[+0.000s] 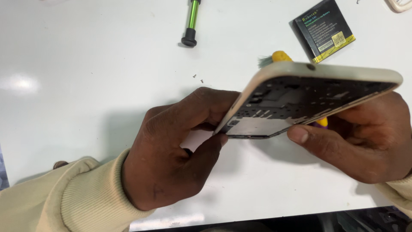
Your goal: The person cleans the internal components of a disassembled smartphone using a toothbrush, then reassembles the phone by placing the back cover and tightening screws with a screwdriver. The person also handles a cracked tablet, prying at its edges with a screwdriver.
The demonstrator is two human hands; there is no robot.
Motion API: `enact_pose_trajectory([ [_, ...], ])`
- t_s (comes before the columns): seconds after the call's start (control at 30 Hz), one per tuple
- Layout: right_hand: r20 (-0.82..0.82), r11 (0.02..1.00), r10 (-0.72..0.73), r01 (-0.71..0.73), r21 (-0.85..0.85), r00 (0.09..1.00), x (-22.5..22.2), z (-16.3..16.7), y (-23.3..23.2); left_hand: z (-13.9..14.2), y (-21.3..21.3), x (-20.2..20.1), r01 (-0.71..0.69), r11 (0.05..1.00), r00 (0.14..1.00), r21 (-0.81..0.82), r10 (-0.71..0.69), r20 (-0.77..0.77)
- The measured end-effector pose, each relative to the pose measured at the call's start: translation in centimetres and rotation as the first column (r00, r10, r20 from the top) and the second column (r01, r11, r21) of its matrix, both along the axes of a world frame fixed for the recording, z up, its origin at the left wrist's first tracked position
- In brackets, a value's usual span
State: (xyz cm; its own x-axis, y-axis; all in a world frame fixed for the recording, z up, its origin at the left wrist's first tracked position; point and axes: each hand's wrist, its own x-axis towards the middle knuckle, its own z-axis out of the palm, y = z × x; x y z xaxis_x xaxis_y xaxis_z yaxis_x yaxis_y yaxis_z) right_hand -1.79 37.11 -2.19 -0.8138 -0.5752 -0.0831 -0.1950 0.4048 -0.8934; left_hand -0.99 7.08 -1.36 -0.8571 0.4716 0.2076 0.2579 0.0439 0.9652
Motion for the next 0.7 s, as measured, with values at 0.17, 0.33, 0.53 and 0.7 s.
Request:
enact_pose_trajectory([
  [0.17,0.027,0.986,-0.021,0.016,0.163,0.999,1.0,0.6,0.4,0.6,1.0,1.0,-0.018,0.999,1.000,-0.040,0.019,0.021],
  [0.33,-0.029,0.999,0.051,-0.051,0.006,0.998,0.5,0.8,-1.0,0.5,0.3,0.9,-0.069,0.991,0.991,-0.112,0.056,-0.118],
  [0.53,-0.024,0.994,0.079,-0.080,-0.070,0.997,0.3,0.3,-2.3,0.1,-0.2,0.9,-0.092,0.988,0.983,-0.126,0.070,-0.172],
  [0.7,0.011,0.999,0.006,-0.006,0.046,1.000,0.6,0.6,-1.6,0.6,-0.4,0.8,-0.126,0.984,0.965,-0.128,0.092,-0.247],
])
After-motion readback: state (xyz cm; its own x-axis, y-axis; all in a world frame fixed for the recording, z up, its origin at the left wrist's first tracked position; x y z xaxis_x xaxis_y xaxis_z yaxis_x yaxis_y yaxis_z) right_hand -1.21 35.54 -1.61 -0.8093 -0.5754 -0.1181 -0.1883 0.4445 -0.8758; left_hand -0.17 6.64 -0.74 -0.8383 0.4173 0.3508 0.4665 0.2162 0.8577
